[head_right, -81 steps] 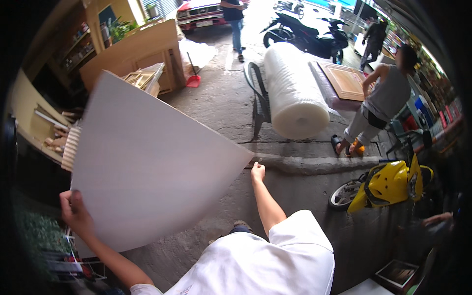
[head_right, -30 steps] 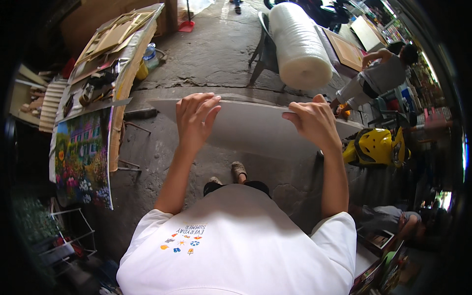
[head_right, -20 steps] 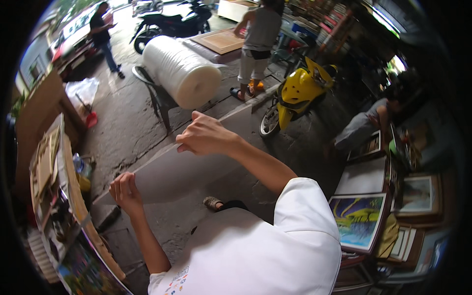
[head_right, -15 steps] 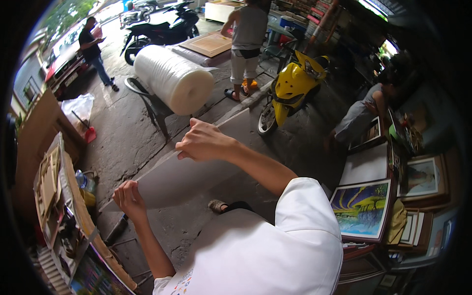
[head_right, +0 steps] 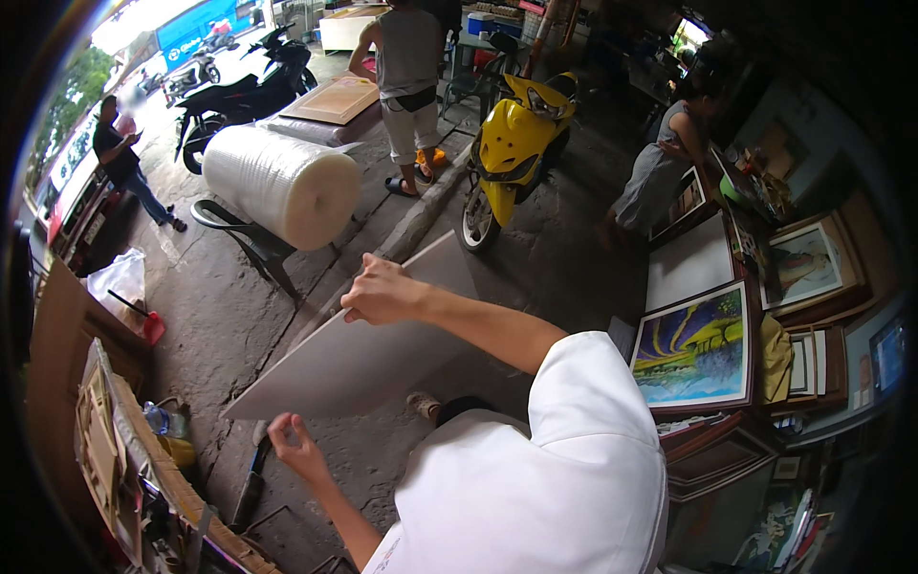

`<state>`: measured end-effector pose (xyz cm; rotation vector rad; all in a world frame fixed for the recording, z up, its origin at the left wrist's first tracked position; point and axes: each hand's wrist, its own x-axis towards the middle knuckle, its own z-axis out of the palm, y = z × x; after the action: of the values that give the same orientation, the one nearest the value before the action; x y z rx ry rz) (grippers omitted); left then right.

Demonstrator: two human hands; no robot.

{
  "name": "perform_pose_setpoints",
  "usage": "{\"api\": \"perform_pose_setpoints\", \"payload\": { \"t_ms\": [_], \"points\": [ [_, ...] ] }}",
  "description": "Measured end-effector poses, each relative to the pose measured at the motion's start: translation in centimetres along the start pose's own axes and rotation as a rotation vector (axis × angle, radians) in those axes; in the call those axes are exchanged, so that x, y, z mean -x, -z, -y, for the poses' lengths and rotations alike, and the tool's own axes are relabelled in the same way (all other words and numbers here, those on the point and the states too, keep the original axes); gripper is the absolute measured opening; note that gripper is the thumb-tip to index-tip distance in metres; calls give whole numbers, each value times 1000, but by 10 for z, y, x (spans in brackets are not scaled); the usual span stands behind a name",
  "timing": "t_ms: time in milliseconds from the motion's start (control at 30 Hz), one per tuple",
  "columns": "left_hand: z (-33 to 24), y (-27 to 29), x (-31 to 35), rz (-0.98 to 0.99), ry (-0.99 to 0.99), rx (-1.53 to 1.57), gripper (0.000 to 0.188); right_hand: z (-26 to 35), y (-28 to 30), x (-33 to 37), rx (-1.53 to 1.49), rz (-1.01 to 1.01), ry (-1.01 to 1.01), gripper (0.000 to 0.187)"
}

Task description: The person uses a utility knife to cut a strip of material along the edge of a wooden frame. They then flip the frame to reveal a colorful painting and place it on a table. The person picks up a white board and places it on the table as well.

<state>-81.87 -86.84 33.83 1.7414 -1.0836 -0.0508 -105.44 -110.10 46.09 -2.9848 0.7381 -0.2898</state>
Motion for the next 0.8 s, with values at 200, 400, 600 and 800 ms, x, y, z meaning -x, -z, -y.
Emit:
{"api": "perform_pose_setpoints", "payload": {
  "t_ms": [200, 400, 600, 800],
  "points": [
    [78, -29, 103, 217, 726, 311, 36, 0, -49, 10, -57, -54, -169, 28],
    [111, -59, 154, 285, 1230, 529, 51, 3, -38, -5, -132, -291, -259, 34],
    [150, -123, 162, 208, 1519, 926, 78, -5, -5, 0, -352, -509, -428, 38],
    [100, -168, 98, -68, 1618, 1441, 98, -28, -6, 10, -774, -663, -612, 41]
  ]
}}
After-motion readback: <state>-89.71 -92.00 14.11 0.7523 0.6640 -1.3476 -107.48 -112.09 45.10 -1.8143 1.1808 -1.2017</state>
